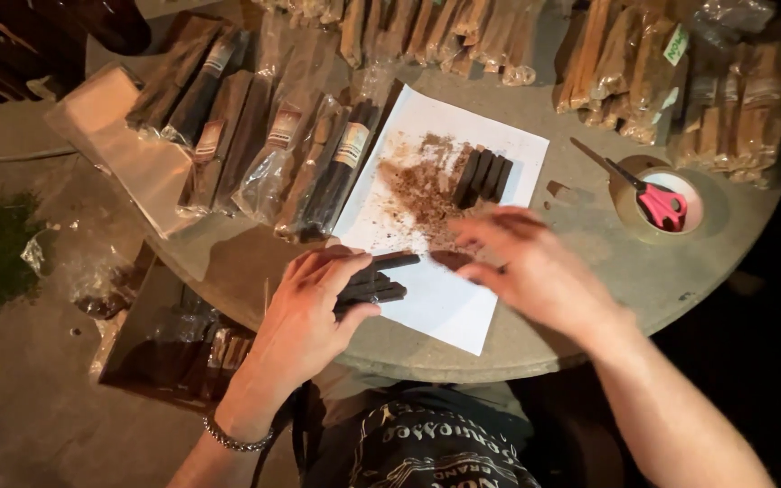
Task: Packaging bundles of dark wooden sticks into clear plastic sleeves and sealing them with adhesive tape.
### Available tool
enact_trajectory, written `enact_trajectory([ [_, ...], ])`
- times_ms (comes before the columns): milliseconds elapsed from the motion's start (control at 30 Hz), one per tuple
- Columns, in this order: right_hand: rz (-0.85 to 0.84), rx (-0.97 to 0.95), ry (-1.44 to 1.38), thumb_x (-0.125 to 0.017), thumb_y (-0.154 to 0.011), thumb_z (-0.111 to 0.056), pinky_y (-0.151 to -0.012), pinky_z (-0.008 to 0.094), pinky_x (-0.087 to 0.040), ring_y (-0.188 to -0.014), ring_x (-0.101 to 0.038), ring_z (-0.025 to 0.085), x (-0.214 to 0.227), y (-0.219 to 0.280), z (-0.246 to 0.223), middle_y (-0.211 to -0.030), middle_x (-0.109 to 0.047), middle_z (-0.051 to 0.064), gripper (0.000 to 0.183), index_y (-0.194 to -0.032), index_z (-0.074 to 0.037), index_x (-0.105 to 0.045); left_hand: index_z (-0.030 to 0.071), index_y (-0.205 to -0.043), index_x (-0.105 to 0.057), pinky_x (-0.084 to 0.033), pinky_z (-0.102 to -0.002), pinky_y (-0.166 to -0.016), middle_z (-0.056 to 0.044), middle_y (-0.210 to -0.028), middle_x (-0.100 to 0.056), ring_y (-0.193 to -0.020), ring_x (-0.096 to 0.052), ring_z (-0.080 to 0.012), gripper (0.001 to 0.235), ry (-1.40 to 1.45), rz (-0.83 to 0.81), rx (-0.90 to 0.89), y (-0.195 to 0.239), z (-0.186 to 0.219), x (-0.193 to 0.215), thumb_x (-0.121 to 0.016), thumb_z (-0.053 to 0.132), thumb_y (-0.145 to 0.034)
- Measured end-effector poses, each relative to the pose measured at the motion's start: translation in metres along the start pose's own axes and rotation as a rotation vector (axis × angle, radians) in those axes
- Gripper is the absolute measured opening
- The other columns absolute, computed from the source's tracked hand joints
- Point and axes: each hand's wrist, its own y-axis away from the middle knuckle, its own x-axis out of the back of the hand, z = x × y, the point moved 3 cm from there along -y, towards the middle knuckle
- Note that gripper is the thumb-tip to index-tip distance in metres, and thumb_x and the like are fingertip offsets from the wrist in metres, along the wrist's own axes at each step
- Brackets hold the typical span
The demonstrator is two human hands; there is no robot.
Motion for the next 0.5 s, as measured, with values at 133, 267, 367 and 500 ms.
enact_trajectory([
  [133,-0.083,-0.021,0.104,-0.083,-0.081,-0.026,-0.107,0.047,-0.048,-0.106,-0.073,0.031,-0.028,-0.008,-0.015,-0.108,-0.076,0.009,0.045,-0.124,-0.016,-0.072,0.009,-0.127,-0.065,-0.048,-0.046,-0.105,-0.008,-0.107,-0.075,-0.109,-0.068,-0.0281,0.057,0.001,0.176,-0.159,0.002,-0.001,0.003,-0.086,0.029,-0.078],
  [267,-0.146,-0.078,0.073,-0.079,-0.083,-0.012,-0.102,0.047,-0.050,-0.106,-0.072,0.031,-0.038,-0.017,-0.020,-0.112,-0.073,0.008,0.045,-0.127,-0.013,-0.071,0.008,-0.127,-0.065,-0.048,-0.047,-0.105,-0.009,-0.105,-0.075,-0.108,-0.069,-0.0292,0.058,-0.008,0.197,-0.161,0.001,-0.001,0.001,-0.087,0.029,-0.078],
  [367,-0.133,-0.076,0.040,-0.078,-0.080,-0.008,-0.098,0.048,-0.052,-0.106,-0.070,0.034,-0.041,-0.022,-0.023,-0.112,-0.071,0.007,0.046,-0.125,-0.013,-0.072,0.010,-0.130,-0.064,-0.048,-0.044,-0.105,-0.006,-0.105,-0.075,-0.108,-0.068,-0.0258,0.062,-0.022,0.190,-0.152,0.001,-0.005,-0.004,-0.088,0.031,-0.076],
  [500,-0.169,-0.094,0.020,-0.078,-0.079,-0.006,-0.096,0.048,-0.054,-0.106,-0.071,0.033,-0.038,-0.026,-0.028,-0.113,-0.071,0.006,0.047,-0.125,-0.014,-0.072,0.011,-0.131,-0.063,-0.050,-0.043,-0.103,-0.006,-0.104,-0.075,-0.106,-0.068,-0.0263,0.063,0.007,0.171,-0.138,0.000,-0.005,-0.005,-0.088,0.026,-0.075],
])
